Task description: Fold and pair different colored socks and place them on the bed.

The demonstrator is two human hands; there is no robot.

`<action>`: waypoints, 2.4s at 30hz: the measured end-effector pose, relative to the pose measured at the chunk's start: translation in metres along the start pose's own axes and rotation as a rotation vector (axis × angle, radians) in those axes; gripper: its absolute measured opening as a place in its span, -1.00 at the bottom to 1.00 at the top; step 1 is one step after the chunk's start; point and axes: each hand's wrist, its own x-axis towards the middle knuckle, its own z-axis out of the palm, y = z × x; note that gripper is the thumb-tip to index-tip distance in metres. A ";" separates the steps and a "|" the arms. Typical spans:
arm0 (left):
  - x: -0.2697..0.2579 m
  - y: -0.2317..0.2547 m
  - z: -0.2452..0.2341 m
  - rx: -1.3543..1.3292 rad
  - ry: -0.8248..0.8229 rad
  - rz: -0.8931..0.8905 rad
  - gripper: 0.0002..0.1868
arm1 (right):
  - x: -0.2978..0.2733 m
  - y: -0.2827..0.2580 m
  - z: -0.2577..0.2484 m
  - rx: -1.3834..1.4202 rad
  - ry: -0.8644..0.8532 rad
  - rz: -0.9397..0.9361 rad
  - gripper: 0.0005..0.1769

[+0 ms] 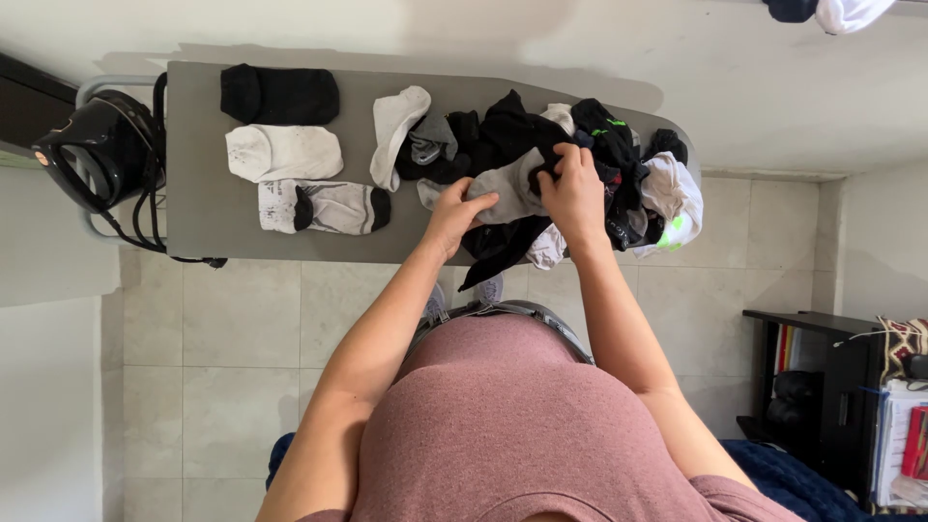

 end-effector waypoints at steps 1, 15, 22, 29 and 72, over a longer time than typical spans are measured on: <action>0.000 0.000 0.001 -0.042 -0.025 -0.008 -0.71 | 0.002 0.003 -0.001 0.016 0.036 -0.010 -0.55; -0.002 0.002 0.006 -0.043 -0.032 0.023 -0.72 | 0.004 -0.009 -0.008 -0.182 0.055 -0.221 -0.64; -0.002 -0.001 0.007 -0.037 -0.027 0.014 -0.71 | 0.021 -0.013 -0.008 -0.315 -0.135 -0.119 -0.44; -0.001 -0.001 0.005 -0.034 -0.026 0.012 -0.70 | 0.042 -0.009 0.001 -0.413 -0.275 -0.088 -0.35; -0.057 0.071 0.021 0.272 0.379 0.702 -0.69 | 0.003 -0.086 -0.017 0.484 -0.103 0.012 -0.72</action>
